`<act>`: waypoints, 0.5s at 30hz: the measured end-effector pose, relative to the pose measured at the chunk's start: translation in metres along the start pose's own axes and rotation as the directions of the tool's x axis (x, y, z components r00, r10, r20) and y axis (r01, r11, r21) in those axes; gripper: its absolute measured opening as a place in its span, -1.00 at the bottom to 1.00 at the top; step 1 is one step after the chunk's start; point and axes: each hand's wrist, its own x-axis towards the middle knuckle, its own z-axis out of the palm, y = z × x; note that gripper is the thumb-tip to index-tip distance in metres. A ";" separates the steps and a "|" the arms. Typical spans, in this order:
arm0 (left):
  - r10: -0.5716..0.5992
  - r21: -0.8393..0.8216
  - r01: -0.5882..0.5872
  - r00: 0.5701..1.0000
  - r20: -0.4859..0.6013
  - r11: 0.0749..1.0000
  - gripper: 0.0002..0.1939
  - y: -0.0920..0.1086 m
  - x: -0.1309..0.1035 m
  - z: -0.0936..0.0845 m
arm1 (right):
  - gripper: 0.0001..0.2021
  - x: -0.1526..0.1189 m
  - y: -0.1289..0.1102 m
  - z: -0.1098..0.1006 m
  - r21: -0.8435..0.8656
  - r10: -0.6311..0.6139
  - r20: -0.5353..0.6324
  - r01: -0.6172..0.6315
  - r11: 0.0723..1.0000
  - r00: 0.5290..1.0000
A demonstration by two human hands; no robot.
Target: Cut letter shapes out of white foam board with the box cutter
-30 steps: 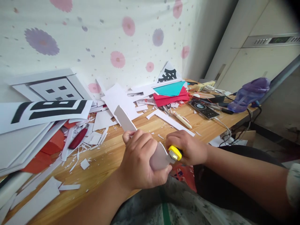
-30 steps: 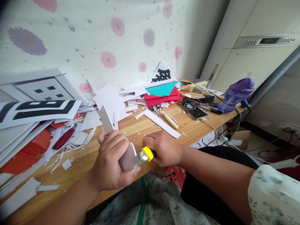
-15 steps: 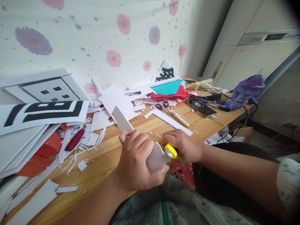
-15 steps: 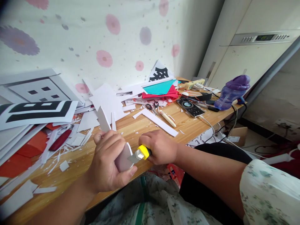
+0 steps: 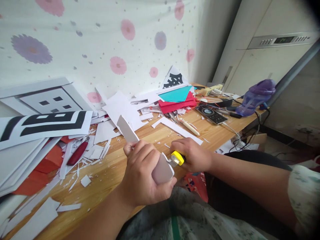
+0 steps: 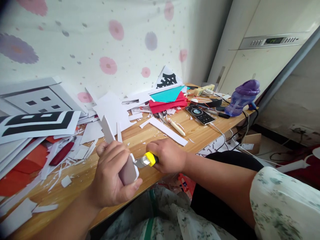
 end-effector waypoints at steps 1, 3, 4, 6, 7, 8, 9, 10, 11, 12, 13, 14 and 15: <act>0.001 0.006 -0.001 1.000 0.008 1.000 -0.72 0.000 0.000 0.000 | -0.96 0.000 -0.002 -0.001 -0.004 -0.003 0.000 0.003 1.000 1.000; 0.004 0.014 -0.004 1.000 0.026 1.000 -0.71 0.001 0.001 0.001 | -0.97 0.001 -0.005 -0.002 -0.013 -0.001 0.003 0.001 1.000 1.000; 0.004 0.015 -0.004 0.999 0.032 1.000 -0.71 0.001 0.001 0.001 | -0.97 0.001 -0.006 -0.002 -0.014 0.000 0.003 0.000 1.000 1.000; 0.002 0.010 -0.002 0.999 0.032 1.000 -0.72 0.001 0.001 0.001 | -0.97 0.001 -0.006 -0.002 -0.006 0.000 0.008 0.000 1.000 1.000; 0.002 0.004 -0.002 1.000 0.027 1.000 -0.72 0.002 0.001 0.001 | -0.96 0.001 -0.004 -0.001 0.004 0.010 0.013 -0.011 1.000 1.000; 0.006 -0.007 -0.006 1.000 0.023 1.000 -0.72 0.003 0.000 0.000 | -0.95 0.001 -0.002 -0.001 0.018 0.040 0.016 -0.040 0.999 0.999; 0.013 -0.019 -0.013 1.000 0.019 1.000 -0.72 0.004 0.000 -0.001 | -0.95 0.002 0.001 0.000 0.031 0.091 0.020 -0.092 0.995 0.996; 0.023 -0.030 -0.022 1.000 0.016 0.999 -0.72 0.004 -0.001 -0.001 | -0.94 0.003 0.005 0.001 0.040 0.165 0.020 -0.165 0.985 0.986; 0.031 -0.035 -0.031 0.999 0.015 0.999 -0.71 0.005 -0.001 -0.001 | -0.94 0.004 0.010 0.002 0.044 0.251 0.014 -0.251 0.967 0.968; 0.038 -0.033 -0.037 0.999 0.019 0.999 -0.71 0.005 -0.001 -0.001 | -0.94 0.005 0.013 0.002 0.056 0.333 0.001 -0.333 0.941 0.943; 0.043 -0.024 -0.042 0.999 0.028 0.999 -0.71 0.005 -0.001 -0.001 | -0.95 0.006 0.016 0.001 0.086 0.401 -0.014 -0.398 0.913 0.916; 0.045 -0.008 -0.045 0.998 0.038 0.999 -0.70 0.004 -0.001 0.000 | -0.94 0.008 0.016 -0.001 0.140 0.449 -0.023 -0.441 0.886 0.893; 0.048 0.009 -0.048 0.997 0.055 0.999 -0.70 0.002 0.000 0.001 | -0.92 0.009 0.015 -0.003 0.219 0.478 -0.020 -0.463 0.859 0.878</act>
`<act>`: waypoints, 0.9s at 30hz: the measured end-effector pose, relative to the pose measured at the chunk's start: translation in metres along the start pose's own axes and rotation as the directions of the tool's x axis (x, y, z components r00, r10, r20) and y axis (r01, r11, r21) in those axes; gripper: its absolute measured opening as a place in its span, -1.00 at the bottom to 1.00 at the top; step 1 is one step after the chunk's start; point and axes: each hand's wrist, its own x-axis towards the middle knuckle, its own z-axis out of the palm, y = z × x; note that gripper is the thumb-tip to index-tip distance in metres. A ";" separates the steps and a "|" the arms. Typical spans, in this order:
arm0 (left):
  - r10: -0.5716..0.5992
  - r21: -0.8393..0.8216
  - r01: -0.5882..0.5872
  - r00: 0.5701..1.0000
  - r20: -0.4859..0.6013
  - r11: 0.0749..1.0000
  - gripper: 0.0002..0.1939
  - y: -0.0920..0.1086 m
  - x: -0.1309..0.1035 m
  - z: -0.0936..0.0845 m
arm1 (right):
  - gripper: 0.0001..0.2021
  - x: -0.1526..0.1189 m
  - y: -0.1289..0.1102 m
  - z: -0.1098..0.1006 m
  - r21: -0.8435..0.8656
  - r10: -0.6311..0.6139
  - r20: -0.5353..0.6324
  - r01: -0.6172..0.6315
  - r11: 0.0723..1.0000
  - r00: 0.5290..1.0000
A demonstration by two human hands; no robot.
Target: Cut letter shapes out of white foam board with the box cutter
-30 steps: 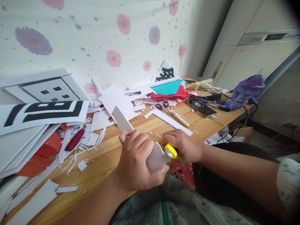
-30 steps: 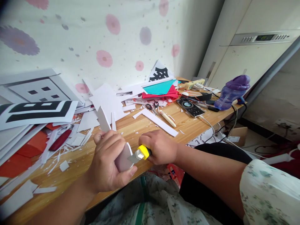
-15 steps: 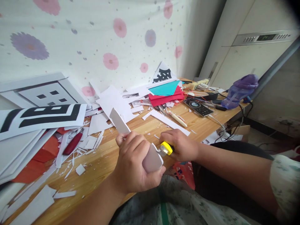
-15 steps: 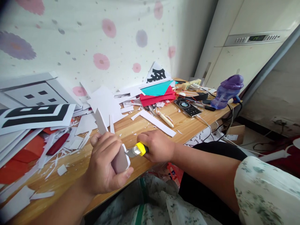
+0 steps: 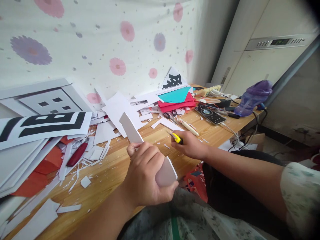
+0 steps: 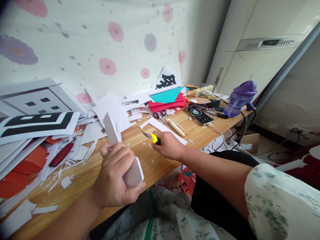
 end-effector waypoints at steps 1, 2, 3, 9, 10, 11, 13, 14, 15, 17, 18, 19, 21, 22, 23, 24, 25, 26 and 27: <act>0.002 0.017 -0.002 1.000 0.022 1.000 -0.71 -0.002 0.001 0.001 | -0.89 0.000 -0.004 -0.002 0.102 0.024 0.013 -0.025 0.994 1.000; 0.001 0.036 -0.003 0.999 0.042 0.999 -0.72 -0.004 0.002 0.002 | -0.86 -0.002 -0.009 -0.004 0.213 0.043 0.042 -0.051 0.976 0.998; -0.001 0.053 -0.002 0.998 0.060 0.999 -0.73 -0.006 0.003 0.002 | -0.84 -0.004 -0.015 -0.006 0.313 0.058 0.085 -0.082 0.946 0.995; -0.040 0.138 0.026 0.995 0.096 0.990 -0.79 -0.014 0.002 0.006 | -0.77 -0.014 -0.035 -0.003 0.499 0.032 0.322 -0.199 0.844 0.946; -0.038 0.150 0.024 0.996 0.085 0.988 -0.75 -0.016 0.002 0.006 | -0.77 -0.014 -0.035 -0.001 0.504 0.060 0.315 -0.220 0.835 0.947; -0.026 0.162 0.017 0.998 0.054 0.987 -0.65 -0.019 0.001 0.007 | -0.77 -0.014 -0.033 0.001 0.514 0.096 0.295 -0.243 0.823 0.951; -0.009 0.167 0.023 0.997 -0.082 0.986 -0.33 -0.028 -0.001 0.008 | -0.79 -0.013 -0.030 0.002 0.536 0.169 0.246 -0.279 0.797 0.954; -0.025 0.141 0.051 0.983 -0.183 0.989 -0.18 -0.034 -0.001 0.010 | -0.80 -0.012 -0.029 0.001 0.547 0.202 0.219 -0.291 0.785 0.955; -0.075 0.080 0.103 0.952 -0.296 0.992 -0.12 -0.039 -0.001 0.011 | -0.80 -0.012 -0.029 0.000 0.560 0.227 0.194 -0.298 0.773 0.954; -0.305 -0.213 0.233 0.856 -0.418 0.949 -0.24 -0.049 -0.001 0.016 | -0.78 -0.012 -0.029 -0.003 0.589 0.251 0.166 -0.300 0.750 0.954; -0.457 -0.425 0.290 0.809 -0.370 0.857 -0.37 -0.052 -0.001 0.020 | -0.77 -0.012 -0.030 -0.005 0.602 0.256 0.159 -0.299 0.741 0.954; -0.586 -0.630 0.334 0.774 -0.242 0.701 -0.50 -0.053 -0.001 0.023 | -0.75 -0.012 -0.030 -0.005 0.606 0.256 0.161 -0.300 0.737 0.953; -0.678 -0.866 0.402 0.727 0.106 0.296 -0.64 -0.053 -0.002 0.030 | -0.74 -0.012 -0.029 -0.005 0.584 0.250 0.171 -0.303 0.753 0.953; -0.670 -0.893 0.424 0.708 0.225 0.148 -0.68 -0.052 -0.003 0.034 | -0.74 -0.012 -0.028 -0.004 0.562 0.248 0.176 -0.304 0.769 0.953; -0.659 -0.897 0.438 0.693 0.292 0.063 -0.72 -0.050 -0.003 0.037 | -0.75 -0.011 -0.027 -0.002 0.542 0.244 0.175 -0.300 0.785 0.954; -0.655 -0.897 0.442 0.681 0.329 0.008 -0.75 -0.049 -0.004 0.039 | -0.75 -0.010 -0.025 0.000 0.527 0.240 0.169 -0.294 0.798 0.956; -0.653 -0.898 0.441 0.674 0.345 -0.019 -0.77 -0.048 -0.005 0.041 | -0.76 -0.009 -0.023 0.002 0.514 0.240 0.155 -0.286 0.809 0.958; -0.652 -0.899 0.436 0.675 0.346 -0.025 -0.79 -0.048 -0.005 0.042 | -0.76 -0.008 -0.022 0.004 0.504 0.245 0.132 -0.278 0.818 0.960; -0.652 -0.903 0.429 0.678 0.340 -0.024 -0.79 -0.048 -0.005 0.043 | -0.76 -0.007 -0.020 0.005 0.492 0.255 0.107 -0.274 0.826 0.961</act>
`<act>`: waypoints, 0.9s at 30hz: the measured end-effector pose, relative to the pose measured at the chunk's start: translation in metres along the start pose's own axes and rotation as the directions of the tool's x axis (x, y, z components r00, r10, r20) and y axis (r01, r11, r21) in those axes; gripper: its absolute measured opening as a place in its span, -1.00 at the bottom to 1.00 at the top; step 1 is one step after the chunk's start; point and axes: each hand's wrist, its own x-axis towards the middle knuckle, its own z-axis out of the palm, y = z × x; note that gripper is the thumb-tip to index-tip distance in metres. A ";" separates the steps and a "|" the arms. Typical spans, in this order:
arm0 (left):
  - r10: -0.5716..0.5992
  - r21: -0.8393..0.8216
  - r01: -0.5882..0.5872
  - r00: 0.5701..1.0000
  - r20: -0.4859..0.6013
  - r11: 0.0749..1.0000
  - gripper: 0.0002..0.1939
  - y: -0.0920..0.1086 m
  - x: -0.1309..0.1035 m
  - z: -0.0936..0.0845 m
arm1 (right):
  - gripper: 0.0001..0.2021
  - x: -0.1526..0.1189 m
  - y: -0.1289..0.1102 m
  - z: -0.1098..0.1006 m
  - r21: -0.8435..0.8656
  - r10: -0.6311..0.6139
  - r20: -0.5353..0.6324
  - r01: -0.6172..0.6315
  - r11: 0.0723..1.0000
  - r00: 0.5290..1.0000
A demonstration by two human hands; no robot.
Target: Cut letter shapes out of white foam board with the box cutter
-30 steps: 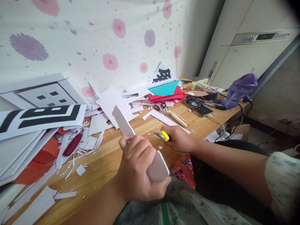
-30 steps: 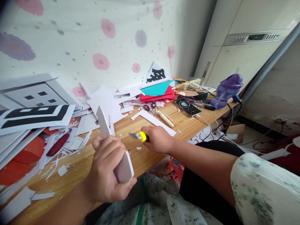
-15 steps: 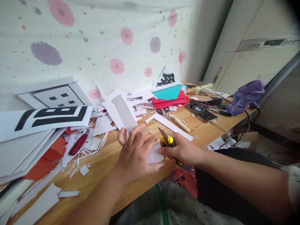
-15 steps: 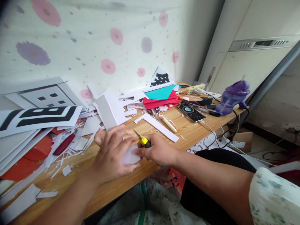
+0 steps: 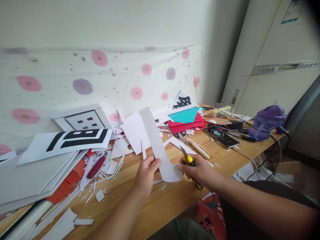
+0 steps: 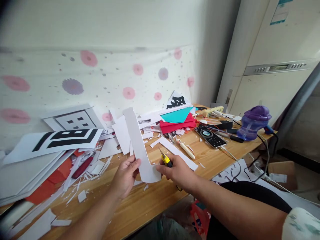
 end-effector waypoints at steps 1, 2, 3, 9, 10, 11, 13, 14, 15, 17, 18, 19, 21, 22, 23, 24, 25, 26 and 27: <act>0.010 0.001 -0.010 1.000 0.002 1.000 -0.79 0.000 0.000 0.000 | -0.77 0.001 0.001 0.001 -0.011 -0.007 -0.028 0.007 1.000 1.000; 0.018 0.003 -0.018 1.000 0.006 1.000 -0.79 0.000 0.001 0.000 | -0.77 0.002 0.001 0.002 -0.020 -0.013 -0.051 0.012 1.000 0.999; 0.022 0.003 -0.022 1.000 0.008 1.000 -0.78 0.000 0.001 0.000 | -0.77 0.002 0.001 0.002 -0.025 -0.017 -0.062 0.015 1.000 0.998; 0.022 0.003 -0.022 1.000 -0.021 1.000 -0.75 0.001 0.001 0.001 | -0.81 0.001 -0.001 0.002 0.113 0.020 -0.056 -0.014 0.994 0.998; 0.023 0.002 -0.023 0.999 -0.033 1.000 -0.74 0.001 0.001 0.001 | -0.83 0.001 -0.001 0.001 0.143 0.019 -0.066 -0.009 0.990 0.998; 0.023 0.000 -0.023 0.999 -0.043 1.000 -0.74 0.001 0.001 0.001 | -0.84 0.001 -0.002 0.000 0.166 0.012 -0.076 0.001 0.986 0.997; 0.025 -0.002 -0.025 0.998 -0.059 1.000 -0.74 0.001 0.000 0.001 | -0.86 0.002 -0.002 -0.003 0.190 -0.005 -0.084 0.021 0.982 0.996; 0.026 -0.002 -0.027 0.998 -0.063 1.000 -0.74 0.002 0.000 0.001 | -0.86 0.002 -0.003 -0.004 0.191 -0.009 -0.083 0.024 0.981 0.997; 0.029 -0.002 -0.030 0.997 -0.066 1.000 -0.75 0.002 0.000 0.001 | -0.85 0.002 -0.003 -0.005 0.184 -0.009 -0.084 0.024 0.983 0.996; 0.037 0.002 -0.037 0.997 -0.066 0.999 -0.75 0.001 0.001 0.001 | -0.81 0.002 -0.004 -0.006 0.153 -0.009 -0.085 0.022 0.988 0.996; 0.041 0.006 -0.040 0.997 -0.066 0.999 -0.76 0.001 0.001 0.001 | -0.80 0.002 -0.004 -0.005 0.133 -0.012 -0.083 0.023 0.991 0.996; 0.043 0.010 -0.042 0.997 -0.063 0.999 -0.76 0.001 0.001 0.001 | -0.79 0.003 -0.004 -0.005 0.108 -0.018 -0.079 0.026 0.994 0.997; 0.047 0.020 -0.046 0.997 -0.057 0.999 -0.76 0.000 0.001 0.001 | -0.81 0.003 -0.005 -0.004 0.042 -0.026 -0.064 0.028 0.999 0.998; 0.049 0.025 -0.048 0.997 -0.054 0.999 -0.76 0.000 0.001 0.001 | -0.83 0.004 -0.005 -0.003 0.005 -0.027 -0.059 0.027 1.000 0.998; 0.051 0.029 -0.050 0.997 -0.051 0.998 -0.76 0.000 0.001 0.001 | -0.85 0.004 -0.004 -0.003 -0.031 -0.026 -0.059 0.024 0.999 0.998; 0.053 0.033 -0.051 0.997 -0.048 0.998 -0.75 -0.001 0.001 0.001 | -0.87 0.004 -0.004 -0.003 -0.064 -0.027 -0.060 0.023 0.998 0.998; 0.054 0.036 -0.052 0.998 -0.046 0.998 -0.75 -0.001 0.001 0.000 | -0.89 0.004 -0.004 -0.002 -0.089 -0.029 -0.059 0.024 0.996 0.998; 0.054 0.039 -0.052 0.998 -0.044 0.998 -0.74 -0.002 0.002 -0.001 | -0.90 0.004 -0.004 -0.002 -0.105 -0.032 -0.058 0.026 0.994 0.998; 0.053 0.042 -0.052 0.998 -0.044 0.998 -0.74 -0.002 0.002 -0.001 | -0.91 0.005 -0.003 -0.003 -0.113 -0.040 -0.059 0.033 0.993 0.997</act>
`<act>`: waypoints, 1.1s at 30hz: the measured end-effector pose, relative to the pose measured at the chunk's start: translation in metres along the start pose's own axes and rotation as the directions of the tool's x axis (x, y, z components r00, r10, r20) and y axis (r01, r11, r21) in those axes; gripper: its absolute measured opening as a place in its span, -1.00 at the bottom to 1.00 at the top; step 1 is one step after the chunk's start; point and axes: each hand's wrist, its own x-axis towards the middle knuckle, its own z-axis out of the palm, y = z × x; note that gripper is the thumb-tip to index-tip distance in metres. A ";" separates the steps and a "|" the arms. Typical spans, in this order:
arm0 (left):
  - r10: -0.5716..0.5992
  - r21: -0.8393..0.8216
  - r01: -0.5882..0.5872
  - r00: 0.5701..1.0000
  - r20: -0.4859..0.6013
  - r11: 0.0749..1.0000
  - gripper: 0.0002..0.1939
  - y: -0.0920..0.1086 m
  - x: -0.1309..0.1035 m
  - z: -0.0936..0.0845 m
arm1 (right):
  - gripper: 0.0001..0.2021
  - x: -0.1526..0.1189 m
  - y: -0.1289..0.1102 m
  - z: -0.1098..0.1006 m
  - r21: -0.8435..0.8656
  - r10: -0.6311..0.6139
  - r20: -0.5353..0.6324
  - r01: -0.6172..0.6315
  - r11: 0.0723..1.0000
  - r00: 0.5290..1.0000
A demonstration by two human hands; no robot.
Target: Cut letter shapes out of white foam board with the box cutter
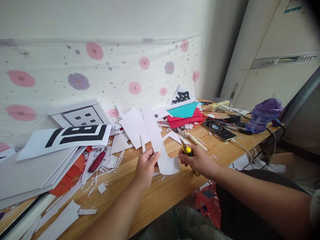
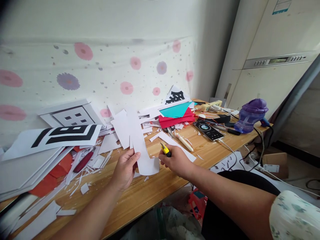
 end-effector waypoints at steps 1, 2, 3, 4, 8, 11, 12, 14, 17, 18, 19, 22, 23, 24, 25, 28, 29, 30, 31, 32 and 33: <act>-0.001 0.001 0.001 1.000 -0.001 1.000 -0.74 -0.001 0.000 -0.001 | -0.91 0.000 0.001 0.000 -0.007 -0.011 -0.003 0.011 1.000 1.000; -0.002 0.001 0.002 1.000 -0.002 1.000 -0.74 -0.001 0.000 -0.001 | -0.90 0.001 0.001 -0.001 -0.010 -0.022 -0.013 0.022 1.000 1.000; -0.004 -0.002 0.004 1.000 -0.003 1.000 -0.74 -0.001 0.000 -0.001 | -0.90 0.002 0.002 -0.002 -0.006 -0.033 -0.033 0.033 0.999 0.999; -0.008 -0.007 0.008 1.000 -0.002 1.000 -0.75 -0.001 0.000 -0.002 | -0.90 0.003 0.003 -0.003 0.006 -0.038 -0.062 0.039 0.999 0.997; -0.051 -0.025 0.052 0.998 0.042 0.998 -0.75 0.000 0.000 0.000 | -0.92 0.004 0.003 -0.006 0.114 0.021 -0.131 -0.006 0.993 0.991; -0.064 -0.043 0.067 0.996 0.055 0.997 -0.70 0.001 0.000 0.003 | -0.84 -0.001 0.002 -0.002 0.195 -0.014 -0.006 0.015 0.981 1.000; -0.056 -0.048 0.058 0.997 0.049 0.997 -0.69 0.001 -0.001 0.004 | -0.81 -0.003 0.002 0.001 0.192 -0.057 0.032 0.050 0.980 0.998; -0.042 -0.063 0.043 0.999 0.027 0.997 -0.65 -0.001 -0.004 0.008 | -0.80 -0.007 0.003 0.009 0.133 -0.155 0.058 0.147 0.980 0.986; -0.072 -0.184 0.074 0.997 0.016 0.980 -0.52 -0.004 -0.012 0.016 | -0.84 -0.011 0.003 0.025 0.050 -0.259 0.066 0.256 0.965 0.964; -0.097 -0.250 0.099 0.995 0.019 0.963 -0.47 -0.005 -0.014 0.018 | -0.86 -0.012 0.002 0.030 0.048 -0.276 0.102 0.272 0.961 0.956; -0.125 -0.313 0.126 0.992 0.025 0.941 -0.44 -0.005 -0.016 0.020 | -0.87 -0.013 0.000 0.035 0.049 -0.296 0.152 0.292 0.955 0.943; -0.183 -0.448 0.179 0.983 0.034 0.876 -0.47 -0.002 -0.016 0.019 | -0.91 -0.012 -0.006 0.039 -0.015 -0.382 0.269 0.400 0.916 0.884; -0.192 -0.475 0.191 0.980 0.047 0.859 -0.51 0.000 -0.015 0.017 | -0.90 -0.010 -0.008 0.037 -0.081 -0.400 0.260 0.432 0.898 0.879; -0.195 -0.499 0.207 0.978 0.077 0.841 -0.56 0.001 -0.012 0.013 | -0.88 -0.006 -0.009 0.032 -0.179 -0.404 0.224 0.445 0.877 0.887; -0.188 -0.518 0.223 0.975 0.120 0.826 -0.59 0.003 -0.009 0.009 | -0.85 -0.001 -0.009 0.027 -0.306 -0.395 0.165 0.428 0.851 0.904; -0.119 -0.522 0.250 0.955 0.272 0.815 -0.59 0.007 0.001 -0.004 | -0.79 0.018 -0.003 0.008 -0.678 -0.279 0.013 0.214 0.703 0.960; -0.092 -0.517 0.243 0.949 0.300 0.821 -0.55 0.007 0.004 -0.008 | -0.76 0.025 0.002 0.004 -0.745 -0.216 -0.001 0.143 0.651 0.976; -0.070 -0.510 0.230 0.947 0.314 0.829 -0.50 0.008 0.006 -0.012 | -0.73 0.031 0.007 0.000 -0.783 -0.158 0.001 0.099 0.614 0.987; -0.058 -0.500 0.220 0.946 0.319 0.838 -0.46 0.008 0.008 -0.014 | -0.70 0.036 0.013 -0.001 -0.798 -0.113 0.016 0.081 0.597 0.993; -0.051 -0.490 0.211 0.946 0.320 0.846 -0.42 0.008 0.009 -0.016 | -0.67 0.040 0.020 -0.001 -0.802 -0.087 0.035 0.080 0.592 0.996; -0.046 -0.480 0.204 0.946 0.319 0.853 -0.40 0.008 0.010 -0.018 | -0.64 0.043 0.026 0.000 -0.799 -0.076 0.051 0.086 0.596 0.996</act>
